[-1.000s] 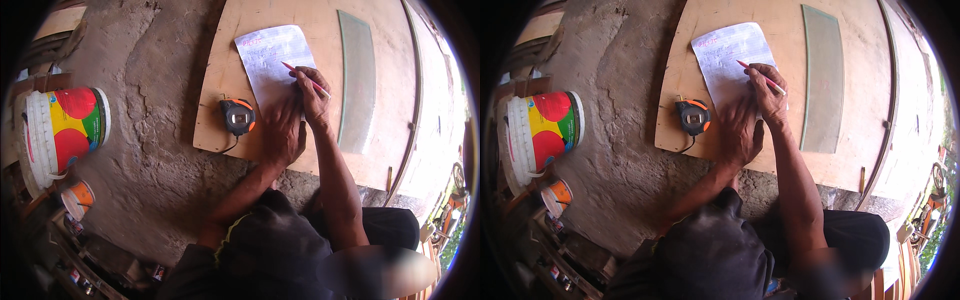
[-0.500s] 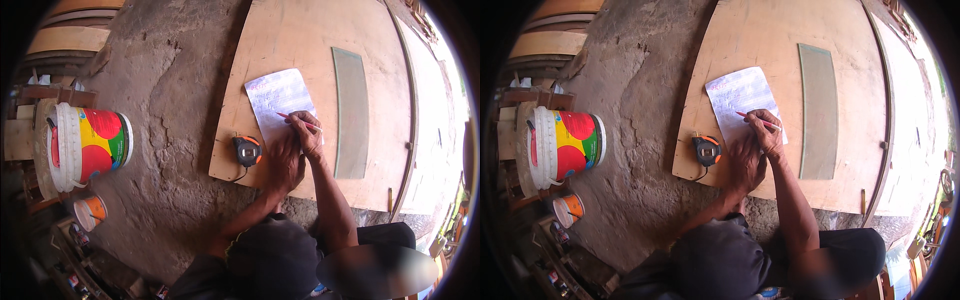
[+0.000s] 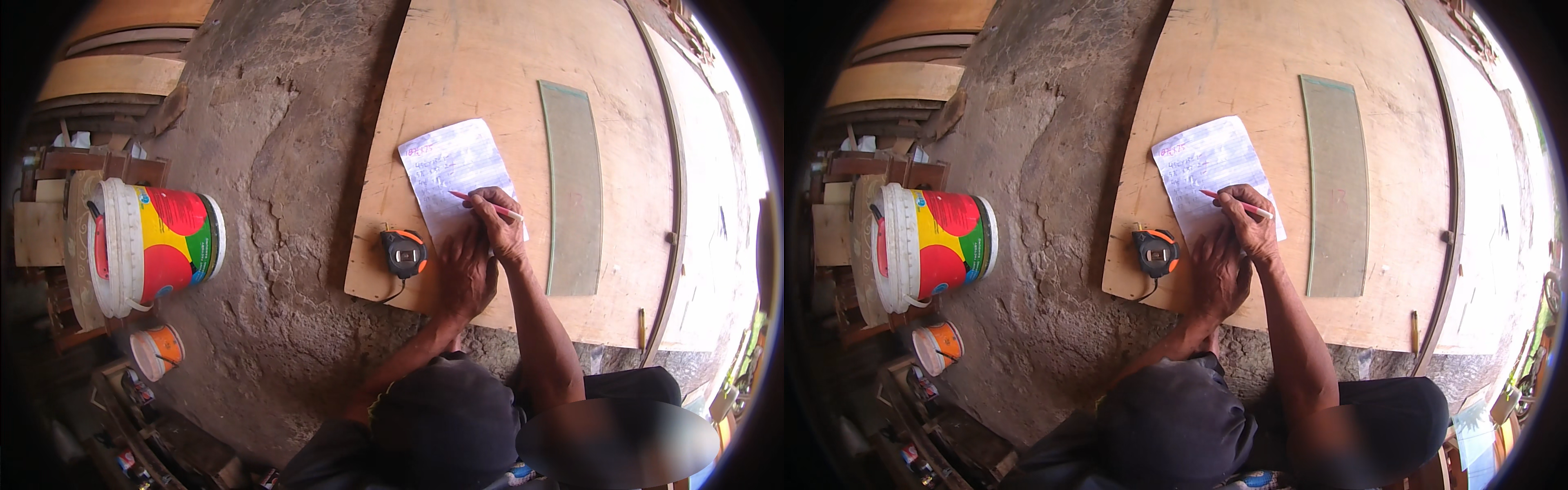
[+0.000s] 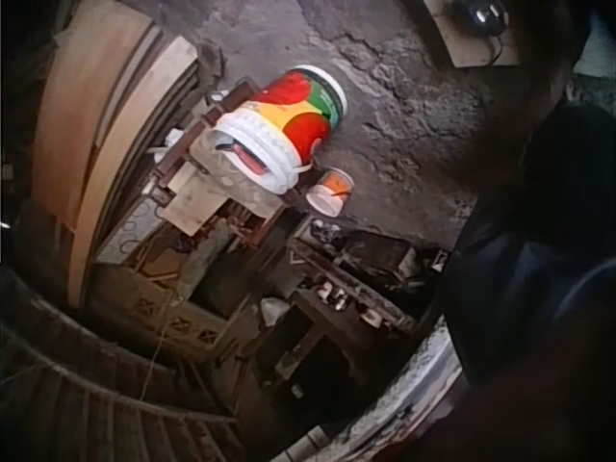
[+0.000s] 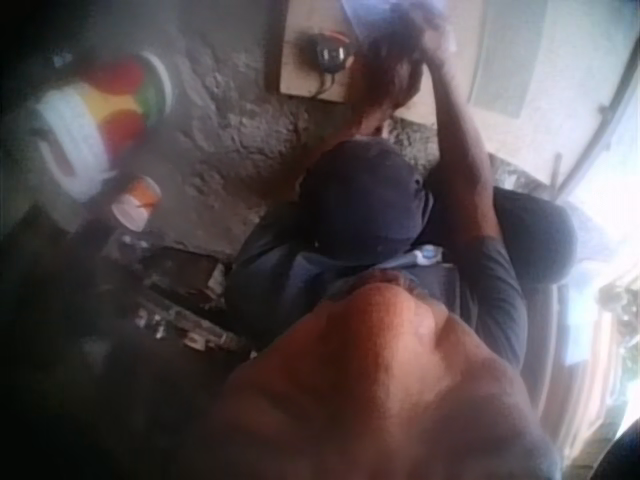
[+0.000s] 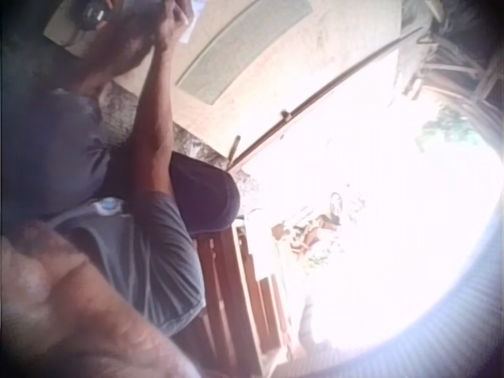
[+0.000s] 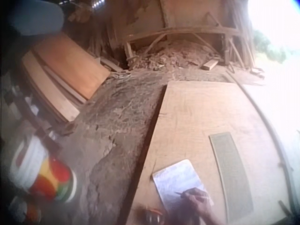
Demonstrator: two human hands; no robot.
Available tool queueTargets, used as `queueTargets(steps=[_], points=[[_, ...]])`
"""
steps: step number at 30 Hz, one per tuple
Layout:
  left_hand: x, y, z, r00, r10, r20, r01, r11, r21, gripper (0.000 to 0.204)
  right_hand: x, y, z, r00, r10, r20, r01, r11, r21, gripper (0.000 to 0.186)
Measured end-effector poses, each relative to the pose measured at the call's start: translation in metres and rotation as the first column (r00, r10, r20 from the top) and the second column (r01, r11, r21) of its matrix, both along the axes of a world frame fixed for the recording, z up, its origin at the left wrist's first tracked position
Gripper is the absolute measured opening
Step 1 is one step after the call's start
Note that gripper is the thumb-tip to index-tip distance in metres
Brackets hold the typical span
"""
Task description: The person measures and marks a rectangular glass pane using a wooden straightedge, a glass cutter, and a pencil. They record measurements on a notepad, then move the glass to a wooden rack and measure a wooden frame with a tape measure.
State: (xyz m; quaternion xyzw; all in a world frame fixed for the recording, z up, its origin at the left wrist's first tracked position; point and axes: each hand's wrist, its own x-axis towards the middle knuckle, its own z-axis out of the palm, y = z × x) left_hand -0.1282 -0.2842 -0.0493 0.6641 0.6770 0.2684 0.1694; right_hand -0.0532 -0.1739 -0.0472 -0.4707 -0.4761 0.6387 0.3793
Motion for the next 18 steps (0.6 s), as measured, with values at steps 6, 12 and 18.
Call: queueTargets(steps=[6, 12, 18], points=[[0.0004, 0.0004, -0.0005, 1.000, 0.007, 0.004, -0.007, 1.000, 0.018, 0.059, 0.0008, 0.0004, -0.0021, 1.000, 0.016, 0.012, -0.016, 0.999, 0.034, 0.020], [-0.0001, 0.0010, 0.0016, 1.000, 0.009, 0.003, -0.009, 1.000, 0.010, 0.059, 0.0005, -0.0002, -0.0041, 1.000, 0.008, 0.011, -0.009, 0.998, 0.061, 0.021], [0.0001, 0.0014, 0.0021, 1.000, 0.015, 0.005, -0.015, 1.000, 0.021, 0.058, -0.0006, 0.0001, -0.0054, 1.000, 0.007, 0.012, -0.008, 0.997, 0.082, 0.021]])
